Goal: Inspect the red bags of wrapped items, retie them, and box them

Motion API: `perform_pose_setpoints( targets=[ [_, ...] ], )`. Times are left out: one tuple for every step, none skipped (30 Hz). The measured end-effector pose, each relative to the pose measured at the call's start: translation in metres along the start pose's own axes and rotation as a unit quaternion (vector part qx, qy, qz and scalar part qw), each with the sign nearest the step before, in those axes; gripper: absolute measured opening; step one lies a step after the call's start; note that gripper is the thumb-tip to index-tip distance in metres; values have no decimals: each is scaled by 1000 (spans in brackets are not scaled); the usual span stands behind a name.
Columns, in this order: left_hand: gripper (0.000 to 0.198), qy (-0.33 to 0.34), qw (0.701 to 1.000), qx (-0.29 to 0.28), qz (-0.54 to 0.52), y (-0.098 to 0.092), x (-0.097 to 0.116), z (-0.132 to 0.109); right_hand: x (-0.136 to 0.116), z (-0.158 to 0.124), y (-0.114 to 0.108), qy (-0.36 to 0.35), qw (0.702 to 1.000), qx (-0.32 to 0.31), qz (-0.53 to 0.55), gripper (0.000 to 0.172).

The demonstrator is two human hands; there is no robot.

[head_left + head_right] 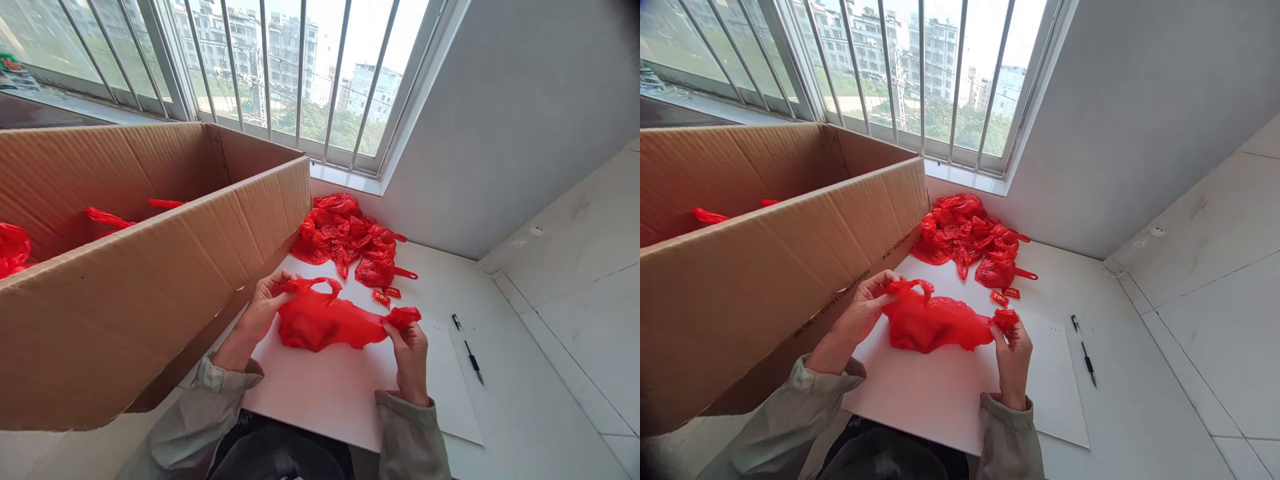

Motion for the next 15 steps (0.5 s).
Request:
perform_pose_setpoints(
  targets=[
    [19, -4, 1000, -5, -26, -1, 4, -2, 0, -1, -1, -1, 1000, -10, 25, 23],
    [18, -4, 999, -14, -51, -1, 9, -6, -2, -3, -1, -6, 999, -22, 43, 23],
    [17, 4, 997, -28, -68, 0, 17, -10, -5, -6, -2, -11, 998, -33, 48, 23],
    [15, 19, 996, -47, -71, 2, 29, -15, -9, -9, -2, -15, 998, -39, 40, 22],
    [16, 44, 995, -65, -57, 5, 43, -20, -13, -12, -2, -19, 999, -41, 23, 22],
    [19, 81, 993, -86, -25, 11, 60, -27, -18, -15, -2, -24, 999, -42, 1, 21],
    [23, 110, 988, -104, 21, 19, 75, -34, -23, -18, 0, -31, 998, -42, -20, 20],
    [25, 157, 978, -114, 70, 28, 93, -41, -28, -21, 2, -38, 998, -46, -36, 19],
    [28, 221, 958, -127, 129, 42, 111, -50, -33, -23, 6, -46, 996, -54, -44, 19],
    [28, 285, 928, -140, 196, 60, 124, -60, -37, -25, 10, -52, 995, -69, -46, 18],
    [26, 329, 897, -156, 252, 79, 130, -69, -39, -27, 15, -54, 994, -83, -42, 18],
    [21, 355, 867, -189, 294, 100, 127, -76, -41, -28, 19, -53, 994, -92, -33, 17],
    [16, 366, 840, -230, 328, 120, 117, -81, -42, -29, 20, -49, 994, -93, -19, 18],
    [13, 365, 818, -262, 358, 136, 103, -84, -43, -30, 20, -45, 995, -87, 3, 19],
    [15, 351, 804, -276, 392, 146, 85, -83, -43, -31, 18, -41, 996, -78, 30, 21]
  ],
)
Point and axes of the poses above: each hand's wrist, its own z-axis towards the middle knuckle, its own y-axis out of the palm, x = y × z, the point moved 9 cm from there along z, towards the middle knuckle, and after that the axes turned 11 degrees about -z, right-handed, at the moved point
